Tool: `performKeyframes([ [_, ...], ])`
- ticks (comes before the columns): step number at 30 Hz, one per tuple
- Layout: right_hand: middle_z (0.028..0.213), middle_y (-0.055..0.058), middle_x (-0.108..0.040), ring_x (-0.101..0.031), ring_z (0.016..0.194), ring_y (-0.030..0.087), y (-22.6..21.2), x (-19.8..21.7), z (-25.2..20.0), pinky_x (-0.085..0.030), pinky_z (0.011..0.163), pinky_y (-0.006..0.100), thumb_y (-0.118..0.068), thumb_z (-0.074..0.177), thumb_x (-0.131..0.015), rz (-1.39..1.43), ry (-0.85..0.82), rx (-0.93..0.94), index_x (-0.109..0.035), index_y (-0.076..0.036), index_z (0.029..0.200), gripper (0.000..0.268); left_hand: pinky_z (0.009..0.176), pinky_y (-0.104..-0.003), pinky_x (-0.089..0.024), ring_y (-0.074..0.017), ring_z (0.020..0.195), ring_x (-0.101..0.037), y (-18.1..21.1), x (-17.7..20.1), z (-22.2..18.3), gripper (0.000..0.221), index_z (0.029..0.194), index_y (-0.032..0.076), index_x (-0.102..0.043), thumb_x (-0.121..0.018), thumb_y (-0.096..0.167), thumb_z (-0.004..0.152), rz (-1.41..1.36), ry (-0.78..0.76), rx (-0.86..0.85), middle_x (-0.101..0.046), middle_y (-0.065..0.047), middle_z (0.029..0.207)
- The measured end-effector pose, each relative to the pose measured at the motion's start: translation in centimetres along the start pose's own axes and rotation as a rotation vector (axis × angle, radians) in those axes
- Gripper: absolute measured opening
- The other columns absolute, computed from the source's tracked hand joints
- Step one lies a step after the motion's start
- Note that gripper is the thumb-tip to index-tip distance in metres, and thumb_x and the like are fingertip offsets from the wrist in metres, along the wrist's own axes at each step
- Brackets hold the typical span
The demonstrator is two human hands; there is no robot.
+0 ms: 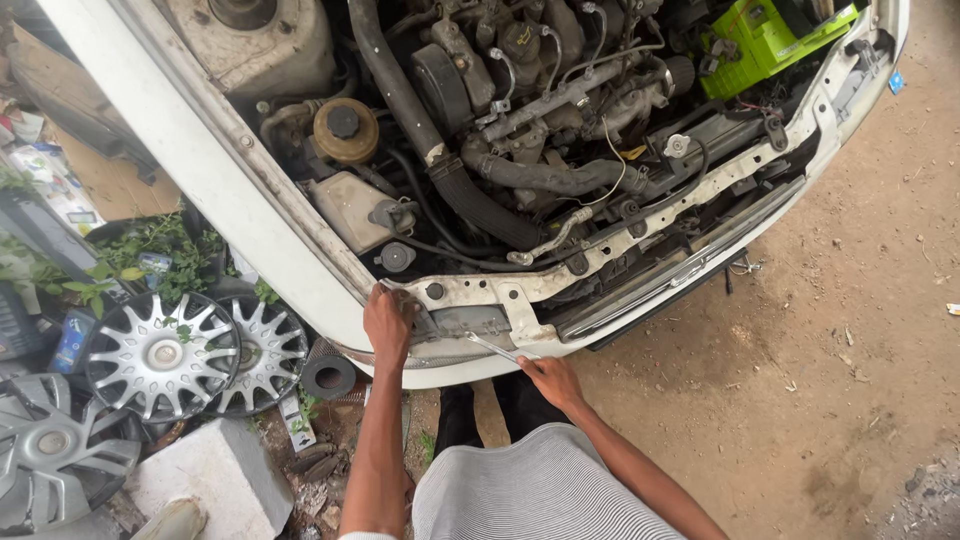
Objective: The person uses a wrench to loosen and then tighten bolts on the radiator support frame of a car.
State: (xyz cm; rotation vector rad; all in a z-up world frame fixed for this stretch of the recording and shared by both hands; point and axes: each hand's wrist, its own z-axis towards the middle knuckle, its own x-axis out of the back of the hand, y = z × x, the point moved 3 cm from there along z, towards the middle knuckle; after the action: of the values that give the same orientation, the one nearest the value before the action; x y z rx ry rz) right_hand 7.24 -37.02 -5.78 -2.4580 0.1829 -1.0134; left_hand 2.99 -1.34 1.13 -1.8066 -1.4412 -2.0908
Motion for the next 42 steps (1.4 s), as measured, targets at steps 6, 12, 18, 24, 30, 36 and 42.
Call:
performKeyframes([
  [6,0.047,0.004,-0.051,-0.054,0.047,0.021,-4.2,-0.3,3.3,-0.042,0.051,0.041,-0.073,0.092,-0.050,0.019,-0.011,0.111,-0.073,-0.010,0.075,0.069,0.076,-0.051,-0.051,-0.0421,0.089,-0.064,0.3,-0.4,1.1,0.037,0.095,-0.003,-0.067,-0.089,0.006,0.067,0.039,-0.013,0.061,-0.062,-0.022,0.101],
  [12,0.044,0.004,-0.041,-0.043,0.044,0.021,-6.6,-1.7,6.7,-0.030,0.046,0.042,-0.072,0.095,-0.051,-0.026,-0.118,0.057,-0.064,-0.009,0.059,0.073,0.078,-0.049,-0.050,-0.0375,0.089,-0.063,-1.6,0.5,1.0,0.045,0.111,0.001,-0.068,-0.084,-0.001,0.070,-0.291,0.011,0.036,-0.061,-0.018,0.098],
  [18,0.043,0.003,-0.048,-0.054,0.043,0.021,-8.4,-3.5,10.4,-0.042,0.045,0.040,-0.075,0.093,-0.051,-0.094,-0.124,0.105,-0.077,-0.011,0.084,0.069,0.074,-0.045,-0.052,-0.0321,0.083,-0.064,-2.8,0.7,0.7,0.045,0.119,0.006,-0.070,-0.084,0.001,0.076,-0.296,-0.057,0.103,-0.061,-0.015,0.094],
  [24,0.051,0.004,-0.057,-0.059,0.050,0.019,-9.1,-1.5,11.5,-0.049,0.048,0.040,-0.076,0.092,-0.052,-0.265,-0.081,0.224,-0.086,-0.016,0.097,0.069,0.075,-0.043,-0.054,-0.0296,0.083,-0.067,-3.0,0.4,0.8,0.050,0.121,0.008,-0.069,-0.084,0.000,0.074,-0.283,-0.074,0.102,-0.063,-0.012,0.095],
  [30,0.048,0.005,-0.057,-0.060,0.049,0.020,-9.9,1.3,11.5,-0.052,0.052,0.043,-0.075,0.089,-0.052,-0.280,-0.132,0.186,-0.085,-0.022,0.102,0.064,0.076,-0.042,-0.056,-0.0291,0.085,-0.069,-2.9,0.1,1.1,0.051,0.122,0.010,-0.068,-0.083,0.000,0.074,-0.235,-0.088,0.137,-0.065,-0.011,0.098],
  [36,0.051,0.004,-0.065,-0.070,0.057,0.021,-11.3,2.5,12.1,-0.056,0.065,0.042,-0.075,0.088,-0.056,-0.295,-0.125,0.192,-0.084,-0.020,0.099,0.063,0.074,-0.042,-0.056,-0.0302,0.082,-0.069,-2.3,0.7,1.1,0.055,0.122,0.009,-0.067,-0.086,0.002,0.071,-0.246,-0.080,0.124,-0.065,-0.012,0.097],
  [42,0.072,0.012,-0.069,-0.071,0.078,0.032,-13.3,4.3,13.6,-0.054,0.077,0.052,-0.077,0.085,-0.062,-0.401,-0.087,0.225,-0.086,-0.024,0.098,0.059,0.076,-0.045,-0.052,-0.0289,0.090,-0.067,-1.2,0.7,1.1,0.057,0.117,0.012,-0.069,-0.093,0.014,0.065,-0.057,-0.102,0.183,-0.065,-0.008,0.097],
])
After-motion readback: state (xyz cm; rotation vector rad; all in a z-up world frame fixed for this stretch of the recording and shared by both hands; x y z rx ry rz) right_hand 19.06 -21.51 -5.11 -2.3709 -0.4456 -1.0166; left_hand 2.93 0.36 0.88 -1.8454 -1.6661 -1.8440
